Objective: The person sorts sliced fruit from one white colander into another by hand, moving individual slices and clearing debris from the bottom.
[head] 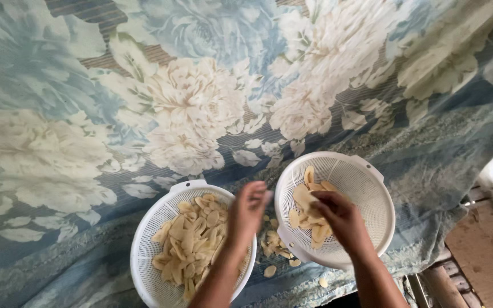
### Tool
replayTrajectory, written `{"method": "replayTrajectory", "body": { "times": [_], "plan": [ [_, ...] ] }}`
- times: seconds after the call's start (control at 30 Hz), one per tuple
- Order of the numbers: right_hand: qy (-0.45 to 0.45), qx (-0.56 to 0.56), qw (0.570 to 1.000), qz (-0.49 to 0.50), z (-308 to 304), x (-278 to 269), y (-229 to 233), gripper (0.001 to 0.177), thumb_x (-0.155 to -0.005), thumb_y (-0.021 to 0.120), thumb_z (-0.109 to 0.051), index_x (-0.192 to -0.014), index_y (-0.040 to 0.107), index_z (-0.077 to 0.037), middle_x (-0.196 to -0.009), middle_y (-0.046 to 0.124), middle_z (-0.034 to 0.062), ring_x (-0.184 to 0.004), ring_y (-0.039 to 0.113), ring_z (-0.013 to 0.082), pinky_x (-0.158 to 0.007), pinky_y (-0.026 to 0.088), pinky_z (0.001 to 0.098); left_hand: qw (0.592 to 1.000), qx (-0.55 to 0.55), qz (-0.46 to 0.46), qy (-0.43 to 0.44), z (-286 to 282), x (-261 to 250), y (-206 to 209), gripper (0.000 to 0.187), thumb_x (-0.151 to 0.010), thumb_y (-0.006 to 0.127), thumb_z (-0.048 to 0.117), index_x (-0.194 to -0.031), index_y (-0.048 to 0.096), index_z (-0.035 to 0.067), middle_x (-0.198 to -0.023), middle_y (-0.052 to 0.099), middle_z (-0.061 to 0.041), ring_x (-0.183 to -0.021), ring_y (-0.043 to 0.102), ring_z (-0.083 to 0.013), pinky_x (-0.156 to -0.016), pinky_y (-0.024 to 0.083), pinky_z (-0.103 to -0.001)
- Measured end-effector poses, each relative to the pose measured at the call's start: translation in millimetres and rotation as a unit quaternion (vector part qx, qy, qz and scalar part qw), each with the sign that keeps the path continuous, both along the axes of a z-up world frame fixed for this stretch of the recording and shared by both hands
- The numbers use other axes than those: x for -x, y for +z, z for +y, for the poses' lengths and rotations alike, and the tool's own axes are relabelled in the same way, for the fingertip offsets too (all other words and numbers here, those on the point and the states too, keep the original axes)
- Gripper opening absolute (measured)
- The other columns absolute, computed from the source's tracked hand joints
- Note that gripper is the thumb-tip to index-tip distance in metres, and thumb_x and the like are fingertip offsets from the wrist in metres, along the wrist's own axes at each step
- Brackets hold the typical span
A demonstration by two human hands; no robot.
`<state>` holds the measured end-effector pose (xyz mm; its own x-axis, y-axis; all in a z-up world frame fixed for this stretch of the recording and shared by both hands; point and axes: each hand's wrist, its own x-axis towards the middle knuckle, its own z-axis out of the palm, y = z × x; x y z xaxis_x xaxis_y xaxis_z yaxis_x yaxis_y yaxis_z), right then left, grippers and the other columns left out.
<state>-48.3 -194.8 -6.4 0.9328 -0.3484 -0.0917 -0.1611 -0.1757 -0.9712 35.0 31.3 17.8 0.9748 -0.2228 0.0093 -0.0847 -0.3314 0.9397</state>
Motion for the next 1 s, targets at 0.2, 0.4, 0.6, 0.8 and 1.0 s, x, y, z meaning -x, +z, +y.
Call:
{"method": "replayTrajectory", "body": {
  "times": [0.2, 0.4, 0.6, 0.8, 1.0],
  "plan": [
    [-0.088, 0.147, 0.982, -0.082, -36, 3, 7, 0.030, -0.096, 0.066, -0.021, -0.120, 0.074, -0.006, -0.134, 0.068, 0.0136, -0.119, 0.068, 0.0277, -0.100, 0.054, 0.0367, 0.952, -0.294, 0.061, 0.056, 150, -68, -71, 0.023, -0.093, 0.079, 0.025, -0.104, 0.074, 0.006, -0.098, 0.077, -0.013, -0.087, 0.072, -0.0199, -0.074, 0.054, -0.034],
    [-0.045, 0.065, 0.997, -0.018, -17, 4, -2, 0.026, -0.096, 0.065, -0.019, -0.118, 0.073, -0.007, -0.130, 0.067, 0.0094, -0.121, 0.067, 0.0259, -0.097, 0.060, 0.0382, 0.981, -0.013, 0.164, 0.103, 163, -93, -153, 0.023, -0.086, 0.083, 0.012, -0.103, 0.079, -0.002, -0.095, 0.080, -0.018, -0.079, 0.070, -0.0244, -0.067, 0.052, -0.036],
    [-0.019, 0.079, 0.995, -0.052, -15, 3, -13, 0.027, -0.095, 0.068, -0.017, -0.118, 0.074, -0.005, -0.127, 0.068, 0.0091, -0.115, 0.069, 0.0230, -0.098, 0.057, 0.0359, 0.973, -0.101, 0.192, 0.080, 144, -75, -98, 0.043, -0.076, 0.085, 0.013, -0.115, 0.070, 0.009, -0.107, 0.077, -0.007, -0.094, 0.075, -0.0199, -0.085, 0.060, -0.036],
    [-0.023, 0.080, 0.996, -0.027, -8, 2, -20, 0.026, -0.092, 0.069, -0.015, -0.117, 0.075, -0.008, -0.126, 0.070, 0.0075, -0.109, 0.072, 0.0226, -0.092, 0.060, 0.0368, 0.964, -0.263, 0.008, -0.040, 140, -57, -71, 0.050, -0.073, 0.090, 0.020, -0.115, 0.066, 0.007, -0.117, 0.071, -0.011, -0.102, 0.073, -0.0255, -0.091, 0.058, -0.043],
    [0.050, 0.076, 0.995, -0.045, 13, 0, -25, 0.024, -0.092, 0.068, -0.015, -0.114, 0.075, -0.008, -0.120, 0.073, 0.0070, -0.108, 0.073, 0.0207, -0.095, 0.063, 0.0336, 0.950, -0.215, 0.223, -0.040, 139, -54, -38, 0.044, -0.087, 0.071, 0.019, -0.131, 0.064, 0.014, -0.123, 0.073, -0.008, -0.098, 0.079, -0.0244, -0.087, 0.068, -0.041]
  ]
}}
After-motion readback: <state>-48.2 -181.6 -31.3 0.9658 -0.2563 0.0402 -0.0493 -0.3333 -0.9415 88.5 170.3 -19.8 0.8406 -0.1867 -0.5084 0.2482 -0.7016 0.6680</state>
